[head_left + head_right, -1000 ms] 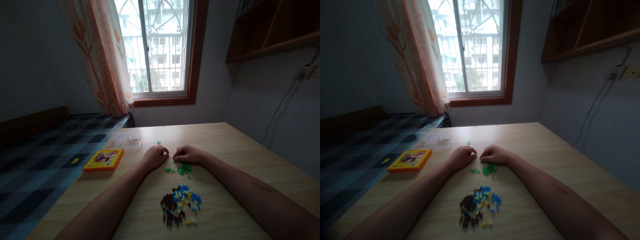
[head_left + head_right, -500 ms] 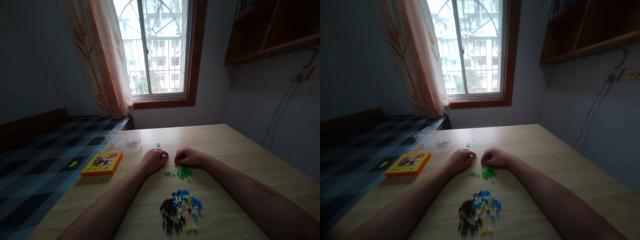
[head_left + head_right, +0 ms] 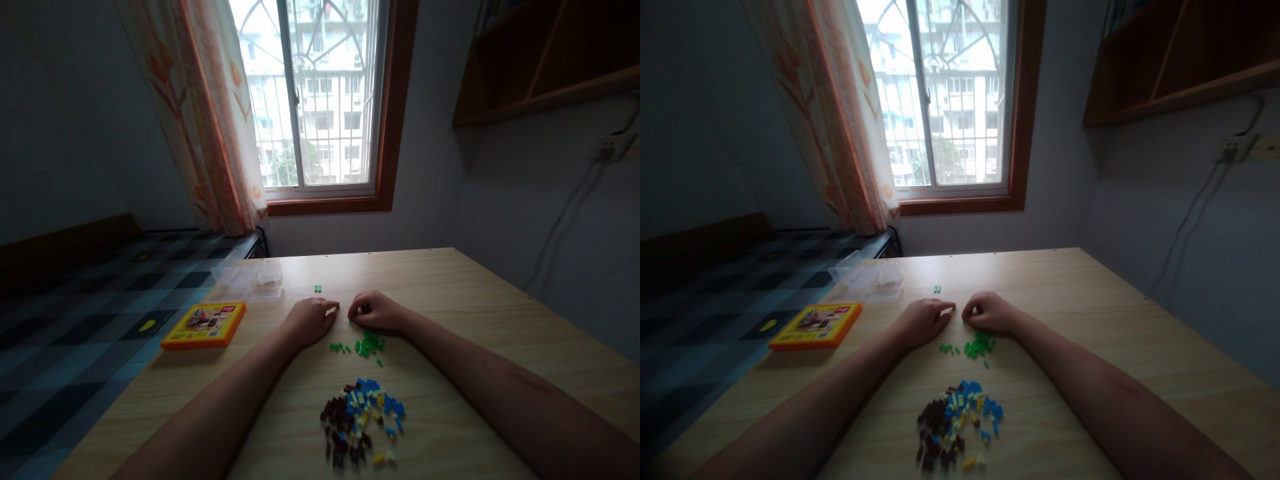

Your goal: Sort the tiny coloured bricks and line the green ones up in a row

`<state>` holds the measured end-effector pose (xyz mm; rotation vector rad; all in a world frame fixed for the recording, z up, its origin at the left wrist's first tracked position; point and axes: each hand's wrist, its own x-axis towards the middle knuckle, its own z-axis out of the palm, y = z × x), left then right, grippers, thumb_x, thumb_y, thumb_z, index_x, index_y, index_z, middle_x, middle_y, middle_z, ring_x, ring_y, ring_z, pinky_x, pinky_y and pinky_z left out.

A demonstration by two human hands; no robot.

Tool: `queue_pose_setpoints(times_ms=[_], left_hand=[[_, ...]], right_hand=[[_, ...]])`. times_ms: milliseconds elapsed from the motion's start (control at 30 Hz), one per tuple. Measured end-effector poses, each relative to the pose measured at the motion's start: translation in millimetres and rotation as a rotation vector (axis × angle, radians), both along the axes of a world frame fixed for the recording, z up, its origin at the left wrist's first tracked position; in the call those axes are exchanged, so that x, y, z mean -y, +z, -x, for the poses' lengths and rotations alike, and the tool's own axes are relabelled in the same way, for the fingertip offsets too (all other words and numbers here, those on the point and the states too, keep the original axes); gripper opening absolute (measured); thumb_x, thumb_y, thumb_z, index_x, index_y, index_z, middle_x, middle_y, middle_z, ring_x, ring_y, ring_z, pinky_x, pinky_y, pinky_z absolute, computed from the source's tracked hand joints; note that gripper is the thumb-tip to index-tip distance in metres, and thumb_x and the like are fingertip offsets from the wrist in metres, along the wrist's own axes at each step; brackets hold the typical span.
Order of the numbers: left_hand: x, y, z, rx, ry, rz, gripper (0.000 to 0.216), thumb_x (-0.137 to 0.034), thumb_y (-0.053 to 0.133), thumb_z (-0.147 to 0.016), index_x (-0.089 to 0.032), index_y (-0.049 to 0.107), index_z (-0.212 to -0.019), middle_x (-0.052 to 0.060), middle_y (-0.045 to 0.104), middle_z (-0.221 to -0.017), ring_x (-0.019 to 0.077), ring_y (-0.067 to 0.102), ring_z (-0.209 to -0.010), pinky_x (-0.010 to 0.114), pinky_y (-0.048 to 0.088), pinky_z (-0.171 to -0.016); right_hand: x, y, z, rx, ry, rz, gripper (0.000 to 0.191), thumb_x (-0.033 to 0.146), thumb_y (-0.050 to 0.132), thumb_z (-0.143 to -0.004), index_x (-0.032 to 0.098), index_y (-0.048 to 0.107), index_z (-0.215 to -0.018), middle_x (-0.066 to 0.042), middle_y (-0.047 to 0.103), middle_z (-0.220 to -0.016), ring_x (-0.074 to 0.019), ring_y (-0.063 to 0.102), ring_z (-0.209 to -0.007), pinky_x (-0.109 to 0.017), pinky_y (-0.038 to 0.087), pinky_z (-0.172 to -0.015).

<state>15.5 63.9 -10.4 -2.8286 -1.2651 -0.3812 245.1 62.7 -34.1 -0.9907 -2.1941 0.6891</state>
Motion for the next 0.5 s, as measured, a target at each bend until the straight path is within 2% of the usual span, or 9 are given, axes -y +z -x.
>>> queue_pose_setpoints(times_ms=[267, 500], left_hand=[[-0.6, -0.3, 1.5, 0.017, -0.012, 0.008, 0.035, -0.033, 0.049, -0.090, -0.026, 0.070, -0.118, 0.007, 0.074, -0.098, 0.0228, 0.069, -0.086, 0.031, 0.051, -0.078], [-0.5, 1.1, 1.4, 0.006, -0.033, 0.006, 0.035, -0.030, 0.049, -0.090, -0.026, 0.070, -0.118, 0.007, 0.074, -0.100, 0.0226, 0.069, -0.086, 0.032, 0.051, -0.078]], right_hand=[[-1.3, -0.9, -4.9, -0.003, 0.039, 0.204, 0.019, 0.015, 0.064, -0.064, 0.014, 0.075, -0.080, 0.000, 0.059, -0.069, -0.0115, 0.047, -0.063, -0.021, 0.036, -0.055], [0.3, 1.7, -6.3, -0.055, 0.120, 0.272, 0.022, 0.011, 0.060, -0.062, 0.013, 0.075, -0.078, -0.001, 0.059, -0.071, -0.0123, 0.050, -0.065, -0.022, 0.038, -0.056]])
